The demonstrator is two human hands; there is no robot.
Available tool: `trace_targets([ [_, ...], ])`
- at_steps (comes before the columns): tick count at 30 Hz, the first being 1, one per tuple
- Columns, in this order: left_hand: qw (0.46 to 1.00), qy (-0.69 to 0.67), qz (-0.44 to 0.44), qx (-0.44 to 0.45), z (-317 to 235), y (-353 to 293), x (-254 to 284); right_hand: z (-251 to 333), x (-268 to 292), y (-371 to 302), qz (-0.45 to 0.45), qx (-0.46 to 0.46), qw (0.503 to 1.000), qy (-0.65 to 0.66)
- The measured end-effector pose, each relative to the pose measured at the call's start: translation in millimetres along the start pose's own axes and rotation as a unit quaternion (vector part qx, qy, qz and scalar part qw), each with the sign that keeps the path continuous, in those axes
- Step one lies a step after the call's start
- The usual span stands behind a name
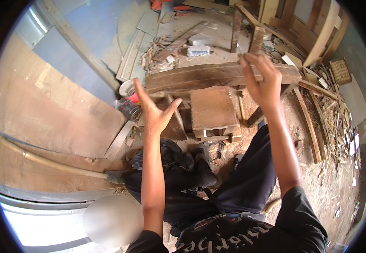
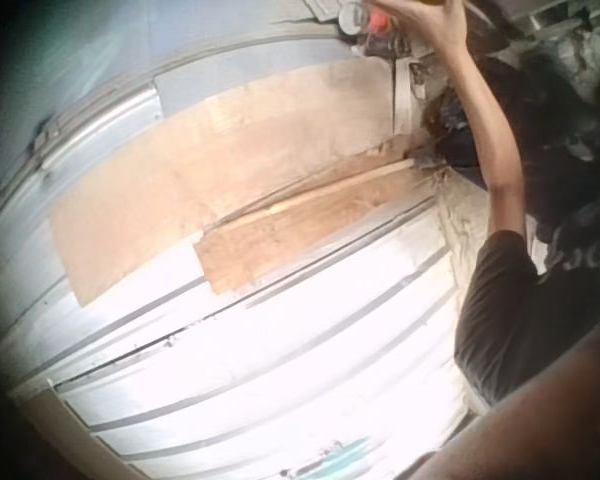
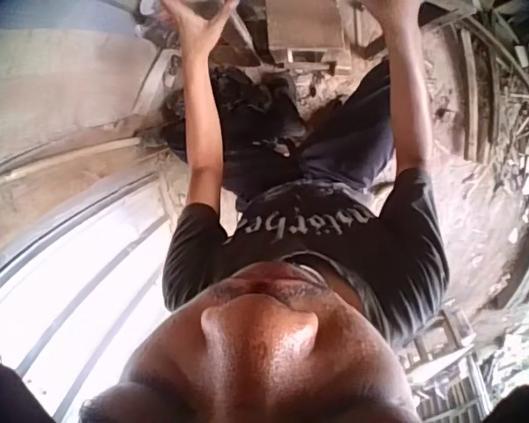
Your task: The person sits on the floor and repeatedly hammers nails into a wooden frame using a hammer. They adjust the frame's position and continue nailing at different points to secure the structure.
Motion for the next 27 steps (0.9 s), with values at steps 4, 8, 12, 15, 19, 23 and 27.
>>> trace_targets([
  [4,0.991,0.028,-0.052,-0.119,-98.7,-38.8,-14.8,20.9,17.5,-52.3,0.012,-0.124,0.99,0.062],
  [8,0.972,-0.176,0.152,0.021,-124.4,-88.2,-77.1,57.2,25.7,-102.8,0.032,-0.205,0.967,0.145],
  [12,0.919,-0.299,0.209,0.149,-124.0,-124.1,-130.6,65.1,57.9,-134.3,0.038,-0.244,0.961,0.127],
  [15,0.896,-0.338,0.23,0.173,-138.2,-147.0,-165.0,64.0,83.5,-157.0,0.077,-0.242,0.962,0.105],
  [19,0.874,-0.356,0.272,0.187,-149.5,-182.9,-201.8,54.9,121.3,-189.9,0.089,-0.272,0.95,0.125],
  [23,0.783,-0.434,0.319,0.31,-139.1,-228.2,-239.7,-17.3,185.9,-356.6,-0.121,-0.528,0.84,0.043],
  [27,0.753,-0.417,0.331,0.385,-126.4,-257.8,-263.5,-19.3,244.6,-664.8,0.025,-0.705,0.625,-0.333],
])
Point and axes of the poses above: each hand's wrist, its own y-axis towards the middle knuckle, its own x-axis out of the back of the hand, z = x × y, the point moved 10 cm from there along y, towards the middle knuckle, and after that the axes turned 10 degrees about x, right-handed, at the moved point
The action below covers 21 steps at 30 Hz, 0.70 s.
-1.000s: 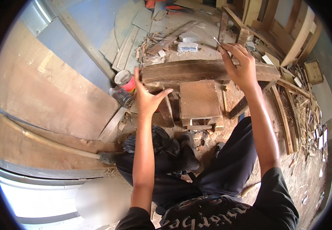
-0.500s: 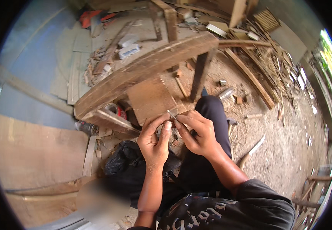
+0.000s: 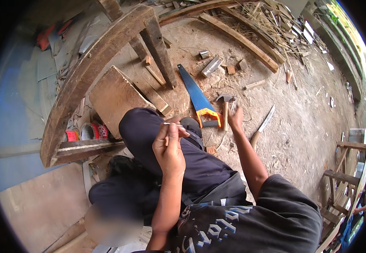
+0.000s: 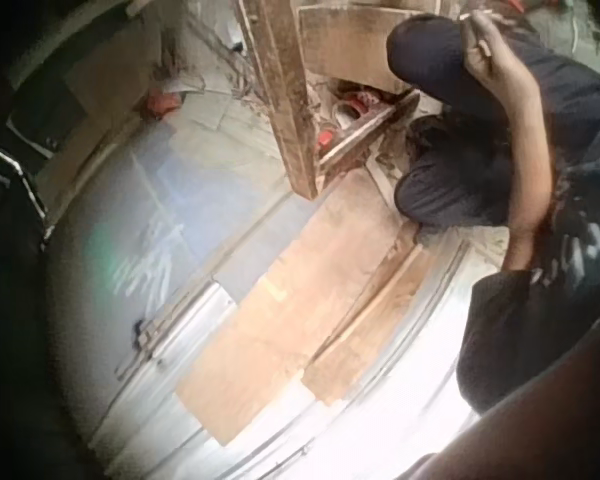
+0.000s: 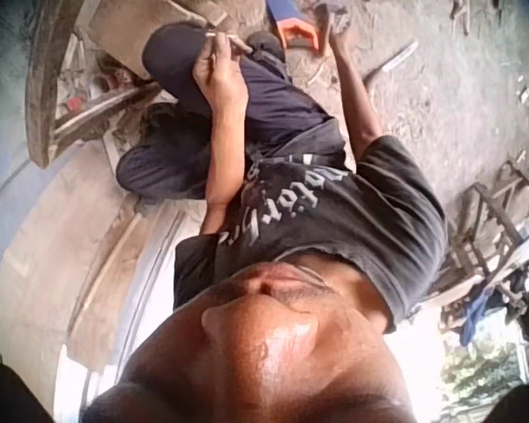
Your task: The person sits on the floor and repeatedly hammers nails into a wooden frame using a hammer. They adjust the frame's position and continue nailing at different points to secure the structure.
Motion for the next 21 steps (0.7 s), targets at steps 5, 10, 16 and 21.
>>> trace_targets([
  [5,0.997,-0.024,-0.066,-0.031,-16.2,-7.6,22.9,-39.5,-70.5,-26.0,0.121,-0.052,0.99,-0.043],
  [10,0.982,-0.014,-0.145,-0.118,-69.0,-25.0,60.6,-74.0,-104.5,-16.8,0.15,-0.172,0.963,-0.143],
  [16,0.935,0.002,-0.181,-0.306,-175.2,-81.8,122.6,-139.8,-104.0,66.2,0.034,-0.053,0.993,-0.097],
  [21,0.815,0.216,-0.367,-0.394,-271.5,-138.2,189.3,-36.3,-126.9,16.6,0.263,-0.155,0.934,0.184],
])
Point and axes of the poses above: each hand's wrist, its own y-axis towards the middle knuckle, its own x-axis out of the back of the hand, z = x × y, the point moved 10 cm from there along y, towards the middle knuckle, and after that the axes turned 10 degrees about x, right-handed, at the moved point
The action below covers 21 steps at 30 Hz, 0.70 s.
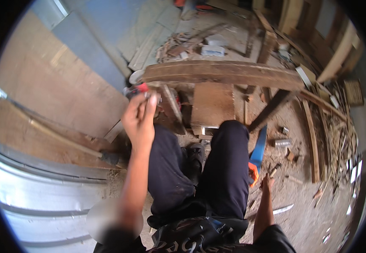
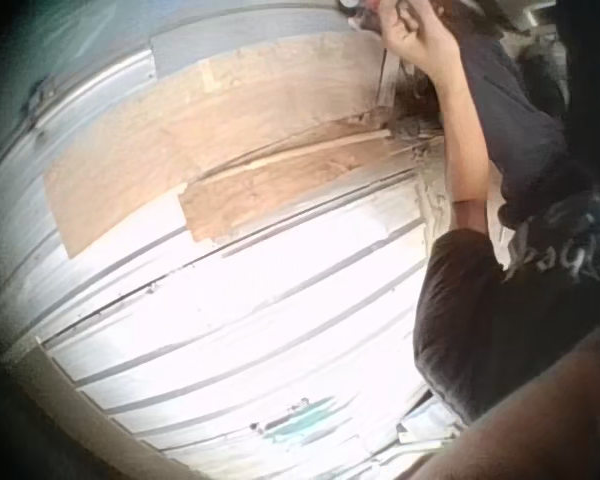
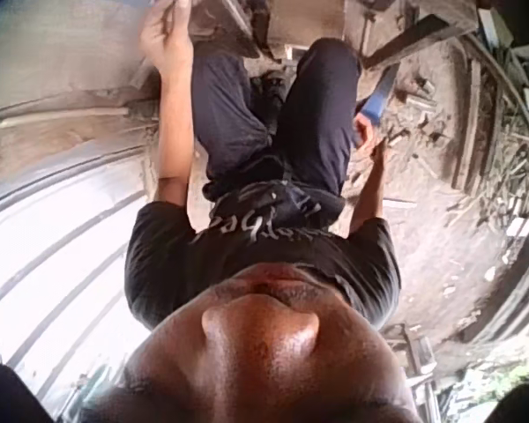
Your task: The person sits on the floor and repeatedly hammers nails into a wooden frame using a hammer. They adjust the frame's position and continue nailing at different points to secure the structure.
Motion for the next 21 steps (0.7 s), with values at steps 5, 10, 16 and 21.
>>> trace_targets([
  [5,0.997,0.064,-0.01,-0.048,10.9,98.7,25.1,154.8,-4.9,-75.6,0.039,0.158,0.982,0.091],
  [10,0.999,-0.012,0.02,-0.026,25.6,119.8,16.2,287.1,-27.0,-168.9,0.066,0.29,0.944,0.144],
  [16,0.994,-0.079,0.075,0.013,31.6,115.0,12.0,383.7,-67.1,-263.1,0.149,0.394,0.892,0.163],
  [21,0.987,-0.127,0.083,0.046,30.1,100.2,15.8,418.1,-129.6,-348.2,0.295,0.399,0.836,0.234],
])
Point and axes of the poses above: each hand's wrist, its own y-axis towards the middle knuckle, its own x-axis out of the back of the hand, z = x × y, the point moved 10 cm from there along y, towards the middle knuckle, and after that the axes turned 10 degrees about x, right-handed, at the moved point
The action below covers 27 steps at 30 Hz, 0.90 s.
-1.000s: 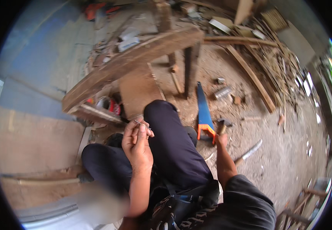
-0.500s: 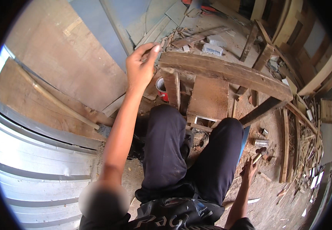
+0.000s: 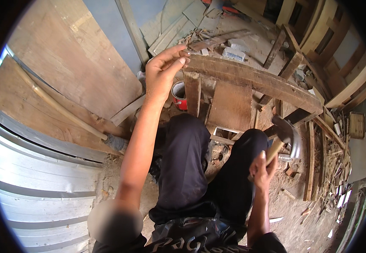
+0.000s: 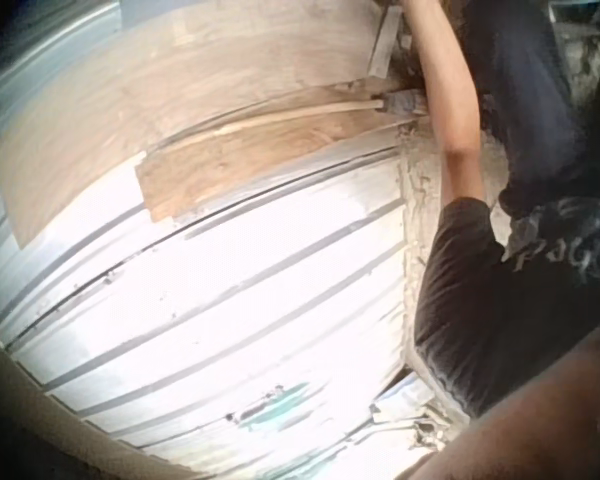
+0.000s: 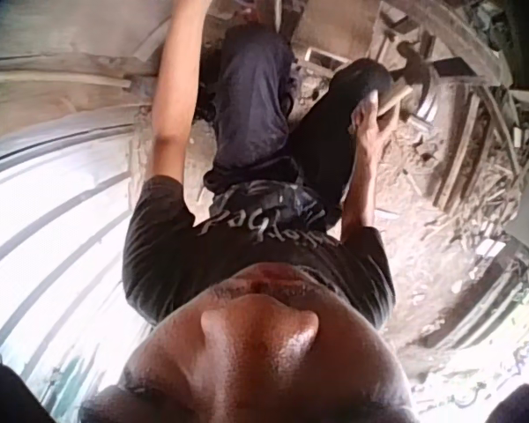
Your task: The person sits on the floor and repeatedly hammers nails into a wooden frame using a hammer. They adjust the frame's position and continue nailing at different points to secure the structure.
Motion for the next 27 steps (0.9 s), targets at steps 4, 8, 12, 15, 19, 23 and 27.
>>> trace_targets([
  [4,0.997,0.055,-0.002,0.047,4.3,-5.6,6.8,-22.0,-64.0,-11.0,0.115,-0.064,0.989,0.072],
  [8,0.989,0.127,-0.079,-0.012,-5.0,1.1,13.5,-56.8,-83.1,-34.0,0.178,-0.121,0.976,0.028],
  [12,0.981,0.172,-0.079,-0.05,5.4,9.3,8.9,-74.0,-80.7,-37.4,0.209,-0.164,0.964,-0.005],
  [15,0.975,0.194,-0.084,-0.066,9.3,14.2,8.9,-70.0,-84.5,-36.1,0.219,-0.168,0.961,-0.004],
  [19,0.974,0.203,-0.059,-0.08,14.5,24.8,4.2,-70.8,-83.4,-37.9,0.214,-0.175,0.961,0.006],
  [23,0.977,0.206,-0.053,-0.015,30.1,35.6,13.8,-74.8,-81.2,-39.7,0.21,-0.18,0.961,0.004],
  [27,0.972,0.225,-0.06,-0.016,29.7,32.0,11.4,-72.9,-80.1,-39.0,0.211,-0.182,0.96,-0.014],
])
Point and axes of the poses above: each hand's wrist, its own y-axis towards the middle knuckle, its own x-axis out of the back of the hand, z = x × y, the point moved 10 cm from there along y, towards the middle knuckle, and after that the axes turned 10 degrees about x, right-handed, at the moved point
